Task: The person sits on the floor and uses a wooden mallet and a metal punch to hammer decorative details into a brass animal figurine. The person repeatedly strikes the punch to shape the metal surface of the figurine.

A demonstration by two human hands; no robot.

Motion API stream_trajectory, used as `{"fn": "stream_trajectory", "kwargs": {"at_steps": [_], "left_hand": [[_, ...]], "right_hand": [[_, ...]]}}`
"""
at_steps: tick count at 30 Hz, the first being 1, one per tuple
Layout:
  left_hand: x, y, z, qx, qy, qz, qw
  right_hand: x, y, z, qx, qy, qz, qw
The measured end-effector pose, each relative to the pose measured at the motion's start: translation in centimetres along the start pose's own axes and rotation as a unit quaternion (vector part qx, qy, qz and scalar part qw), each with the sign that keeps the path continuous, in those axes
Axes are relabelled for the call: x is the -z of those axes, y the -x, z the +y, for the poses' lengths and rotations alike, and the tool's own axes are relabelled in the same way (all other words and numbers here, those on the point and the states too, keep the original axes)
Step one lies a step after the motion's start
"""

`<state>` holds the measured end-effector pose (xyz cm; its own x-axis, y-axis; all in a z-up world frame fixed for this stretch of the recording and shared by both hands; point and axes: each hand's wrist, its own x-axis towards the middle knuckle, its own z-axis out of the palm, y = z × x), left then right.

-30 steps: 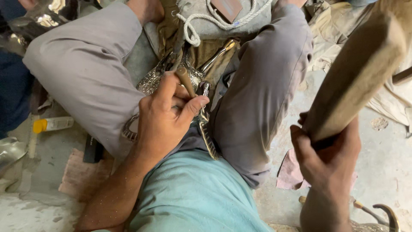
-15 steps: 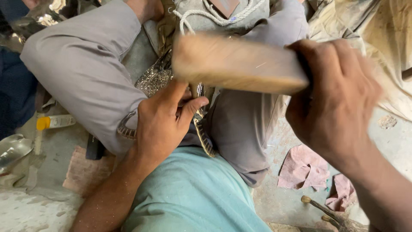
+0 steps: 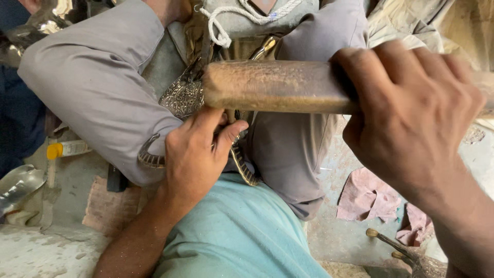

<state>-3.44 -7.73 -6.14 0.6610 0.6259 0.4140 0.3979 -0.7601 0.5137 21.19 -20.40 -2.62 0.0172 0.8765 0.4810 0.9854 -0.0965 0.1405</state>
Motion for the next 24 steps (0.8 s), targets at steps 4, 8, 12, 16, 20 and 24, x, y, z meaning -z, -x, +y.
{"fn": "stream_trajectory", "kwargs": {"at_steps": [4, 8, 12, 16, 20, 24], "left_hand": [[-0.5, 1.0, -0.1, 0.003, -0.026, 0.004, 1.000], [-1.2, 2.4, -0.8, 0.005, -0.043, 0.001, 0.999], [-2.0, 3.7, -2.1, -0.037, -0.061, 0.013, 0.997], [-2.1, 4.5, -2.7, -0.112, -0.020, 0.020, 0.993], [-2.1, 4.3, -2.1, -0.147, -0.007, 0.031, 0.989], [-1.4, 3.0, -1.5, -0.188, 0.011, 0.066, 0.980]], "right_hand": [[0.4, 0.5, -0.2, -0.067, -0.183, 0.000, 0.981], [0.2, 1.2, 0.0, -0.053, -0.180, 0.004, 0.982], [-0.1, 1.8, -0.7, 0.030, -0.032, 0.062, 0.997], [1.0, 2.0, -2.1, -0.051, -0.103, 0.070, 0.991], [1.0, 2.6, -2.9, -0.024, -0.182, 0.186, 0.965], [0.4, 4.1, -2.3, -0.012, 0.010, 0.157, 0.988]]}}
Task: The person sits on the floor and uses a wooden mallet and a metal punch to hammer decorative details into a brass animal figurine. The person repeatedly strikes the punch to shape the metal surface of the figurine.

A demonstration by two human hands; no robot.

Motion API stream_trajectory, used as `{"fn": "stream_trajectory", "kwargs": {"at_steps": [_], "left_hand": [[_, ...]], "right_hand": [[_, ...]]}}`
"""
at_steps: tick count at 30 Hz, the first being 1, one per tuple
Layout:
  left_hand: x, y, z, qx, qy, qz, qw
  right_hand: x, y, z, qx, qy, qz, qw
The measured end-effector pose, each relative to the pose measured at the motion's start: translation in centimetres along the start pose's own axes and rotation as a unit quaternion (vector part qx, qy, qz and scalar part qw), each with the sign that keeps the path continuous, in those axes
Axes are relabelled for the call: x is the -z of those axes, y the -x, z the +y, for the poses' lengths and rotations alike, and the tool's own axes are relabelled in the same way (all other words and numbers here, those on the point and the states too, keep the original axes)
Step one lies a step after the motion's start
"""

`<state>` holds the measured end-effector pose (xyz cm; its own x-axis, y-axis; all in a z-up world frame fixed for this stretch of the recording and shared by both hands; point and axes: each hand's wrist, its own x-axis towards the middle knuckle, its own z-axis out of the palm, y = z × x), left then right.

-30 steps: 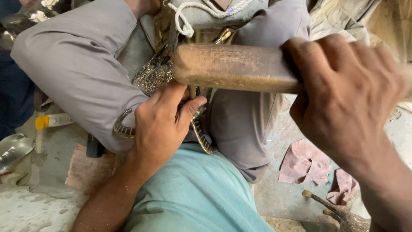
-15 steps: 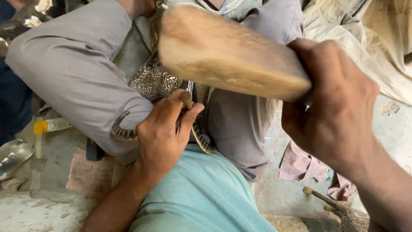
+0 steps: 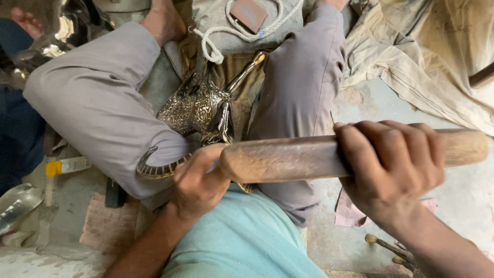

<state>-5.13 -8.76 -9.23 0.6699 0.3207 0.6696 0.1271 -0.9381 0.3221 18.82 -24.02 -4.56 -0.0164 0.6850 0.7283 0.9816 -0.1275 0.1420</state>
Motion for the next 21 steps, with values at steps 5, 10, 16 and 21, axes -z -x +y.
{"fn": "stream_trajectory", "kwargs": {"at_steps": [5, 10, 16, 21], "left_hand": [[1.8, -1.4, 0.9, 0.211, 0.035, 0.080, 0.974], [0.7, -1.7, -0.2, 0.224, -0.044, 0.005, 0.974], [-0.3, 0.1, -1.2, 0.203, -0.078, -0.037, 0.975], [-0.4, 0.1, -0.7, 0.159, -0.071, -0.016, 0.985]], "right_hand": [[0.5, 1.4, 1.0, -0.114, -0.093, -0.069, 0.987], [0.4, -0.6, 1.0, -0.091, -0.126, -0.042, 0.987], [0.7, -2.1, 1.1, -0.070, -0.104, -0.070, 0.990], [-0.9, -2.0, 1.3, -0.060, -0.107, -0.117, 0.986]]}}
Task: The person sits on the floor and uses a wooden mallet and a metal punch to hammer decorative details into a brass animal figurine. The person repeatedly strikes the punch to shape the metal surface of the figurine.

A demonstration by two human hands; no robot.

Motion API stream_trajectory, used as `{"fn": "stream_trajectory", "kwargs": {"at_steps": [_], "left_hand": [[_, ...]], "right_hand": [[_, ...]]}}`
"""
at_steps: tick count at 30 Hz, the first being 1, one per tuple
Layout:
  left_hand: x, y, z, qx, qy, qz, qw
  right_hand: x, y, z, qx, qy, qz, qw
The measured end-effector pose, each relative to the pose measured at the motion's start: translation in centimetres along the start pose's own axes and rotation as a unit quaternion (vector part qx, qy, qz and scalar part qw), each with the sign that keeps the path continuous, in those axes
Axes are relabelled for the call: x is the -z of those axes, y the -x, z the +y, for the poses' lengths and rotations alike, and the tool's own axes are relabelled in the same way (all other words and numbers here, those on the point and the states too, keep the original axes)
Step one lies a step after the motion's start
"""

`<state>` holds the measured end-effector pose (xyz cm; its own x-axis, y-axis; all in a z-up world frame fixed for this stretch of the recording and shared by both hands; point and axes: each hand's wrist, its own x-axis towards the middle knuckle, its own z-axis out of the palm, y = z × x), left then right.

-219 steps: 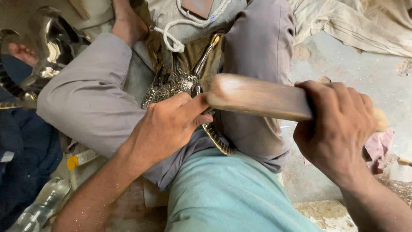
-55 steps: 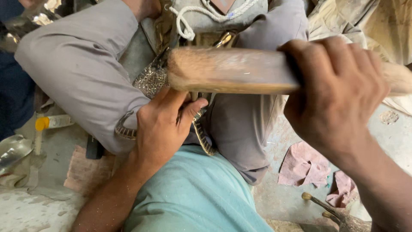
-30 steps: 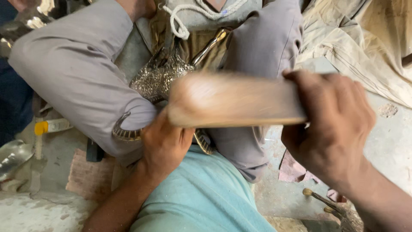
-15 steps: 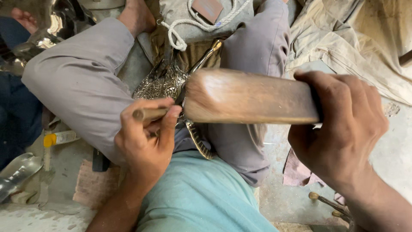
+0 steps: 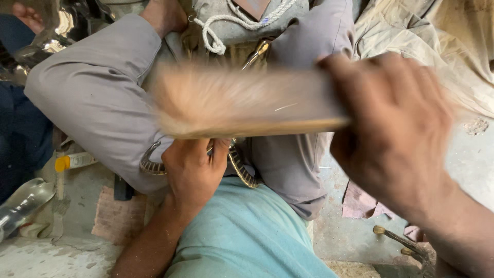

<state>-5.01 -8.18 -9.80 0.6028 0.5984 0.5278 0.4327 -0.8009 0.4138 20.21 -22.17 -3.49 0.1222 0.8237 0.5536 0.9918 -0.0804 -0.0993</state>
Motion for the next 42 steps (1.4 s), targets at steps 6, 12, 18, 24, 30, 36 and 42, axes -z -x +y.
{"fn": "stream_trajectory", "kwargs": {"at_steps": [6, 12, 18, 24, 30, 36, 42], "left_hand": [[-0.1, 0.5, 0.1, 0.015, -0.033, 0.001, 0.999], [-0.4, 0.7, -0.8, -0.049, -0.063, 0.015, 0.997], [-0.6, 1.2, -0.5, 0.054, 0.003, -0.014, 0.998], [-0.6, 1.3, -0.3, 0.035, -0.029, -0.016, 0.999], [-0.5, 0.9, 0.0, 0.010, -0.034, 0.014, 0.999], [-0.3, 0.9, 0.3, -0.053, 0.012, 0.019, 0.998], [-0.6, 1.0, 0.2, 0.024, -0.007, 0.006, 1.000]], "right_hand": [[1.4, -1.3, -0.8, 0.086, 0.135, -0.002, 0.987], [3.7, -2.5, -2.3, 0.080, 0.109, -0.004, 0.991], [3.8, -2.3, -2.3, 0.070, 0.090, -0.010, 0.993], [4.0, -1.6, -1.9, 0.071, 0.062, -0.044, 0.995], [4.7, -3.0, -2.3, 0.057, 0.079, -0.092, 0.991], [4.9, -4.3, -2.9, 0.058, 0.007, -0.073, 0.996], [5.3, -4.0, -2.7, 0.006, -0.024, -0.131, 0.991]]}}
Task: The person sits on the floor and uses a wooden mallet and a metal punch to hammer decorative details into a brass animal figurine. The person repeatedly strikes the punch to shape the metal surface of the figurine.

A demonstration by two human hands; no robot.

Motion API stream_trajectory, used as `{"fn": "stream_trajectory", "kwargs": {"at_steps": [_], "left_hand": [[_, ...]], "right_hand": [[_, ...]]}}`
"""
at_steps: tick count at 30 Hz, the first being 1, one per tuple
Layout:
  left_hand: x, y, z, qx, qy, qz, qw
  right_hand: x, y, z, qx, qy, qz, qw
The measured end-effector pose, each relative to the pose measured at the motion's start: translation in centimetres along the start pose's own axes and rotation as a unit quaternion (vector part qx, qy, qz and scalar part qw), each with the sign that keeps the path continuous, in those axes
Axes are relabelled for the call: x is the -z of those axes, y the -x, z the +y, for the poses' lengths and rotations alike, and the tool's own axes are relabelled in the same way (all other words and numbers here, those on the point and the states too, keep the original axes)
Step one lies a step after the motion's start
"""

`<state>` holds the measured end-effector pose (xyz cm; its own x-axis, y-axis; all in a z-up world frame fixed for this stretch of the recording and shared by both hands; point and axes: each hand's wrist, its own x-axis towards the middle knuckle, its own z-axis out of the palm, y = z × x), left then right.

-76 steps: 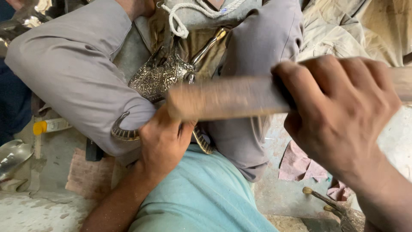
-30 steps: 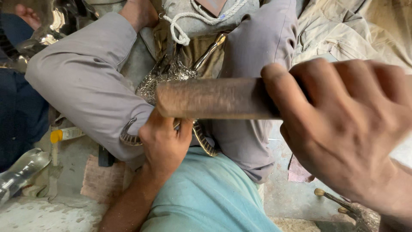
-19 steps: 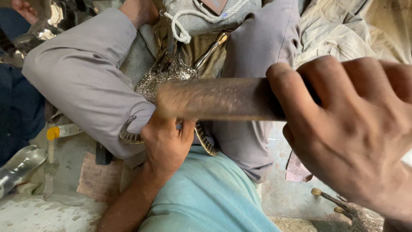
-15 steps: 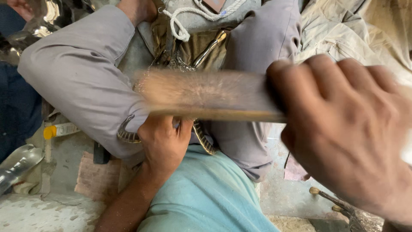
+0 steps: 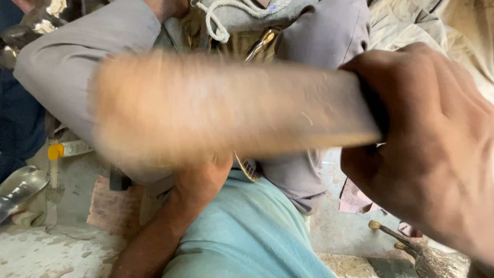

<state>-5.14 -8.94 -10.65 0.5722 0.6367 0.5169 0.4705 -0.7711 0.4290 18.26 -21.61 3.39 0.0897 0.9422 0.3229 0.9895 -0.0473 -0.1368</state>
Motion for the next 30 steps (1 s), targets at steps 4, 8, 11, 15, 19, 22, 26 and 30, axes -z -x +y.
{"fn": "stream_trajectory", "kwargs": {"at_steps": [4, 8, 11, 15, 19, 22, 26, 30], "left_hand": [[-0.3, 0.3, -0.2, -0.001, -0.005, -0.004, 1.000], [-0.5, 0.9, -0.7, -0.007, -0.018, 0.000, 1.000], [-0.7, 1.2, -1.1, -0.054, -0.077, 0.019, 0.995], [-0.5, 1.9, -1.7, -0.048, -0.045, -0.035, 0.997], [-0.7, 2.2, -2.2, -0.002, -0.020, -0.036, 0.999], [-0.8, 2.1, -2.3, -0.041, -0.016, -0.009, 0.999], [-0.5, 2.0, -1.9, -0.051, -0.002, -0.014, 0.999], [-0.2, 1.7, -1.4, -0.055, 0.007, -0.022, 0.998]], "right_hand": [[0.4, 0.1, -0.2, 0.047, 0.096, -0.026, 0.994], [0.3, -0.3, -0.4, 0.047, 0.056, 0.008, 0.997], [0.3, 0.0, -0.3, 0.037, 0.107, -0.012, 0.993], [-0.3, 0.6, -0.2, 0.032, 0.029, 0.032, 0.999], [-0.4, 0.9, -0.2, 0.021, 0.112, -0.011, 0.993], [-0.7, 0.9, 0.1, 0.012, 0.017, 0.026, 0.999], [-1.7, 1.6, 0.4, 0.028, 0.007, 0.042, 0.999], [-2.5, 3.3, 0.9, 0.039, 0.097, 0.060, 0.993]]}}
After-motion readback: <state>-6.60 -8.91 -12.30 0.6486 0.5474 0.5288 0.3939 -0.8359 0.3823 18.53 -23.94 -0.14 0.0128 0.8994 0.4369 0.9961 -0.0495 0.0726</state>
